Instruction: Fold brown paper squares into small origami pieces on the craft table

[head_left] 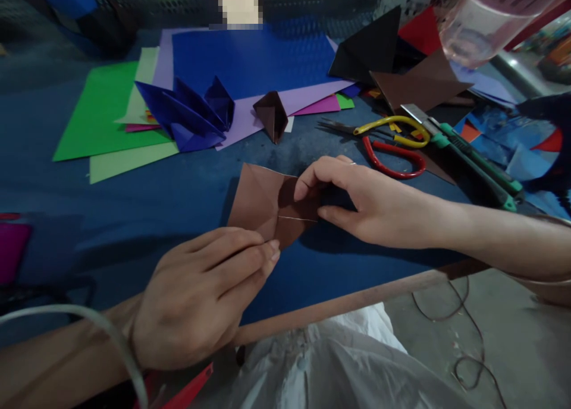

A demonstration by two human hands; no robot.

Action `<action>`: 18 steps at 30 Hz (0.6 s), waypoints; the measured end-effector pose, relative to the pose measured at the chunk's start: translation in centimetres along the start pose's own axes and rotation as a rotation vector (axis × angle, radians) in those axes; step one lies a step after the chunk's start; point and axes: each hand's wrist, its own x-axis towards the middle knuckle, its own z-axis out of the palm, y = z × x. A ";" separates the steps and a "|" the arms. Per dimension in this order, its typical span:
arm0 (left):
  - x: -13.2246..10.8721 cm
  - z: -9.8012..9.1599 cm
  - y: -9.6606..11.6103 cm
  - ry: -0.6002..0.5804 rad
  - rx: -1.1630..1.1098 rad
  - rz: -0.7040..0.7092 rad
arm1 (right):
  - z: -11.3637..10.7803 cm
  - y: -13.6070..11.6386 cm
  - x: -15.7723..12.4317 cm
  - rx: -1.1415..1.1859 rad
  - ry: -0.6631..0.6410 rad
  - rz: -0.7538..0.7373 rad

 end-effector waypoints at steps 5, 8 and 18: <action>-0.5 0.2 0.1 0.014 0.016 -0.028 | 1.5 -0.3 -0.7 -0.175 0.139 -0.381; -0.9 0.6 0.3 0.026 0.016 -0.049 | 2.1 0.0 -1.0 -0.273 0.025 -0.589; -1.3 0.8 0.6 0.075 0.002 -0.050 | 2.1 0.2 -1.5 -0.378 -0.054 -0.595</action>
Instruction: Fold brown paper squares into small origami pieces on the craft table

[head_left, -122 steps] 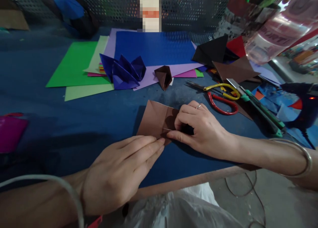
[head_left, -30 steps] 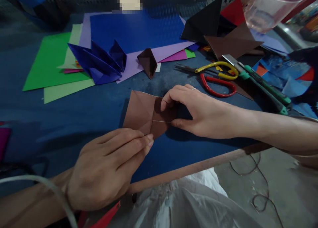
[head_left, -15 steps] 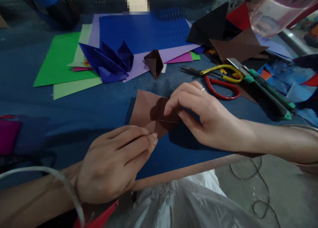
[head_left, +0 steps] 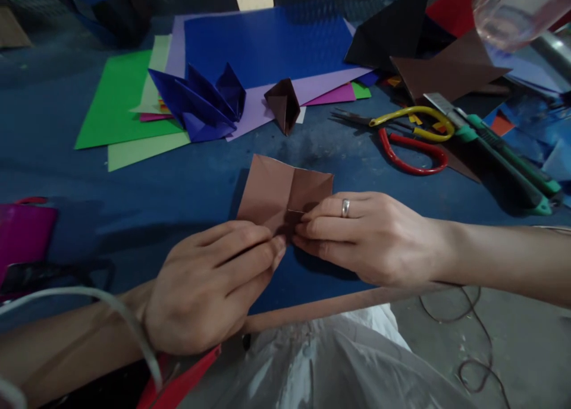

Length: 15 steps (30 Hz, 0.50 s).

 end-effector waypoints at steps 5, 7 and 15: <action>-1.1 -0.1 0.4 -0.026 0.005 0.005 | 0.1 -0.1 -0.2 0.012 0.002 0.018; -1.2 0.0 0.3 -0.016 -0.004 0.005 | 0.1 -0.1 -0.2 0.015 0.004 0.024; -0.3 -0.1 -0.2 -0.001 -0.043 -0.058 | 0.0 -0.3 0.0 -0.027 0.017 -0.011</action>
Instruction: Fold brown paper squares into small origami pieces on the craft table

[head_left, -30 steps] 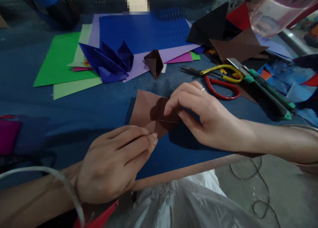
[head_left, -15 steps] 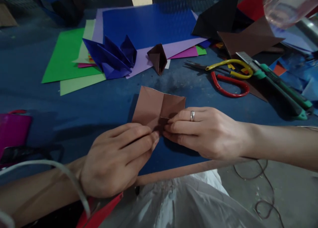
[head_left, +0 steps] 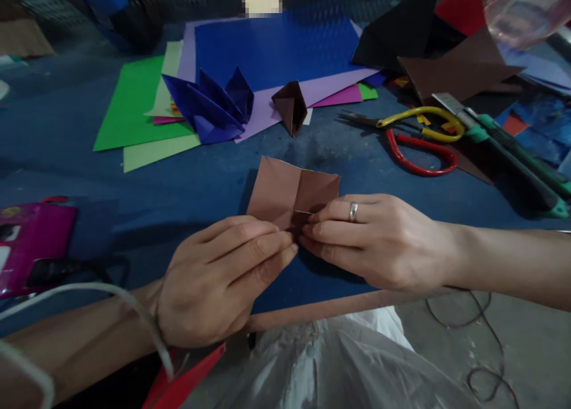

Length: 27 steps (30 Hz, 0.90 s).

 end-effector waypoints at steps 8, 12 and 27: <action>1.4 -0.6 -0.3 -0.059 0.057 0.059 | -0.3 -0.3 0.0 -0.091 -0.037 -0.020; 1.2 -0.7 -0.4 -0.088 0.035 0.084 | -0.3 -0.5 -0.5 -0.125 0.015 -0.036; 1.1 -0.1 0.1 -0.038 -0.015 -0.002 | -0.7 -1.0 -0.4 -0.471 0.185 0.133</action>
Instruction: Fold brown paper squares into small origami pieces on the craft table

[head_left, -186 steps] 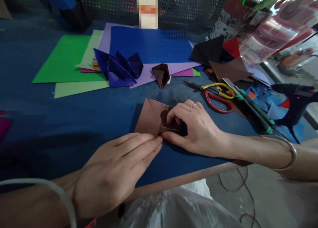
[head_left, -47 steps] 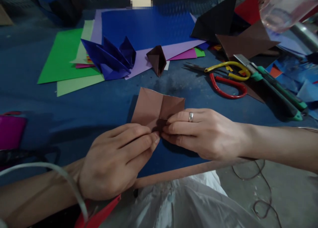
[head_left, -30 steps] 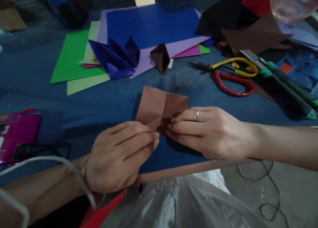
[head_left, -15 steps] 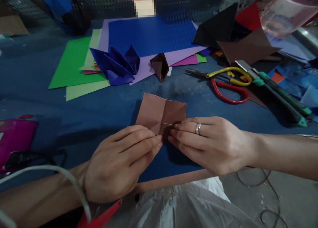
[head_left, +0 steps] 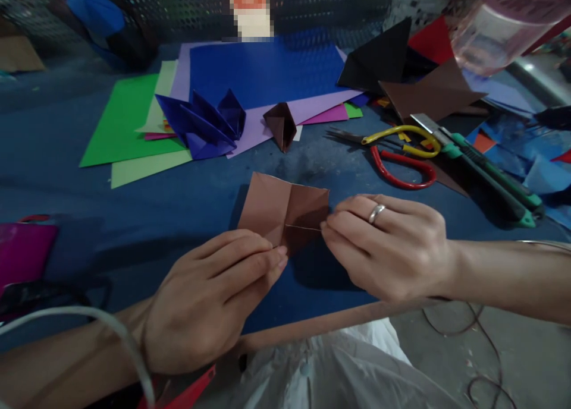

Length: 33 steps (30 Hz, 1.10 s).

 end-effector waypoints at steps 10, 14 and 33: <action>0.0 -0.6 -0.6 -0.048 0.061 0.082 | 0.7 -0.3 -0.2 0.378 -0.131 -0.201; -0.6 -0.3 -0.4 -0.027 0.003 0.071 | 0.3 -0.4 -0.2 0.323 -0.098 -0.157; 0.0 -2.1 -6.1 -0.186 -0.009 0.042 | 0.1 -0.3 -0.3 0.302 -0.106 -0.156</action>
